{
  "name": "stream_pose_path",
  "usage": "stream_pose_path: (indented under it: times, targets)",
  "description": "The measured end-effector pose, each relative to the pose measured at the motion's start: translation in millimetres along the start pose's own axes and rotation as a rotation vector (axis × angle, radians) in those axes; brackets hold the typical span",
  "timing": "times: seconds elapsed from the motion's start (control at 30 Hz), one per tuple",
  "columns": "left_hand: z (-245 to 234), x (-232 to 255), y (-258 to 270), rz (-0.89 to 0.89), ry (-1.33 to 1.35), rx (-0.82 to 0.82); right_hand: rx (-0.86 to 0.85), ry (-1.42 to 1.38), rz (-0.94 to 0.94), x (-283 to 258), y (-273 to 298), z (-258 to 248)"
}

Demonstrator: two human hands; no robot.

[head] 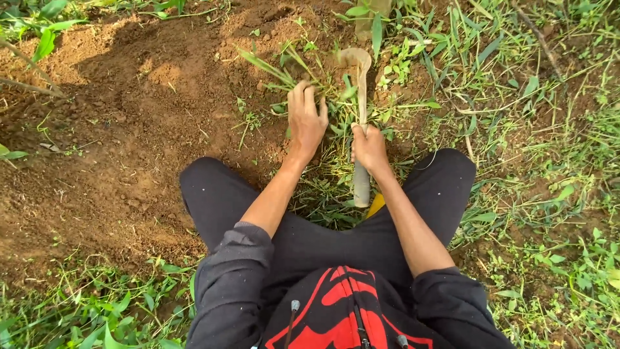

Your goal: The person sits on the ground and uses a hand hoe to loosen soil and remove weeds from a small patch. They repeatedly strike the ground with the tool and pull out uprooted weeds by hand.

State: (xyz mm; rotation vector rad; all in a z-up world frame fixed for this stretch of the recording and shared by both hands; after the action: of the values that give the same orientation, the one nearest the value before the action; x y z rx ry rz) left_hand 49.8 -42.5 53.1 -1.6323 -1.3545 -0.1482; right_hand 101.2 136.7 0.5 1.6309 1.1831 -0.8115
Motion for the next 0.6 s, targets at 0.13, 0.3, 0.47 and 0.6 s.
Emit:
stream_pose_path:
  times: [0.13,0.3,0.47,0.6]
  targets:
    - [16.0,3.0,-14.1,0.055,-0.175,-0.205,0.111,0.305,-0.301,-13.5,3.8,2.8]
    - [43.6,-29.9,9.5,0.23,-0.551,-0.326,0.186,0.477,-0.297,-65.7,38.0,0.0]
    - [59.2,-58.5,26.3,0.176,-0.44,-0.241,0.125,0.374,-0.287,-29.0,11.5,3.8]
    - [50.4,-67.6,13.7,0.023,-0.09,-0.132,-0.163,-0.275,0.121,-22.5,5.6,2.0]
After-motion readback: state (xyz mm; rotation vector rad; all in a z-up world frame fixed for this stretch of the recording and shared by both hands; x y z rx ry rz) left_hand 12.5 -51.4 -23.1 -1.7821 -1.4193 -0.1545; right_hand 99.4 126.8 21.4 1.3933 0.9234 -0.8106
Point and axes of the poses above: each hand's wrist, its own y-axis away from the middle knuckle, its own z-axis out of the palm, x = y × z, the point moved 10 cm from there along -y, towards the middle knuckle, and after that the axes turned 4 degrees about y, right-handed, at the moved point
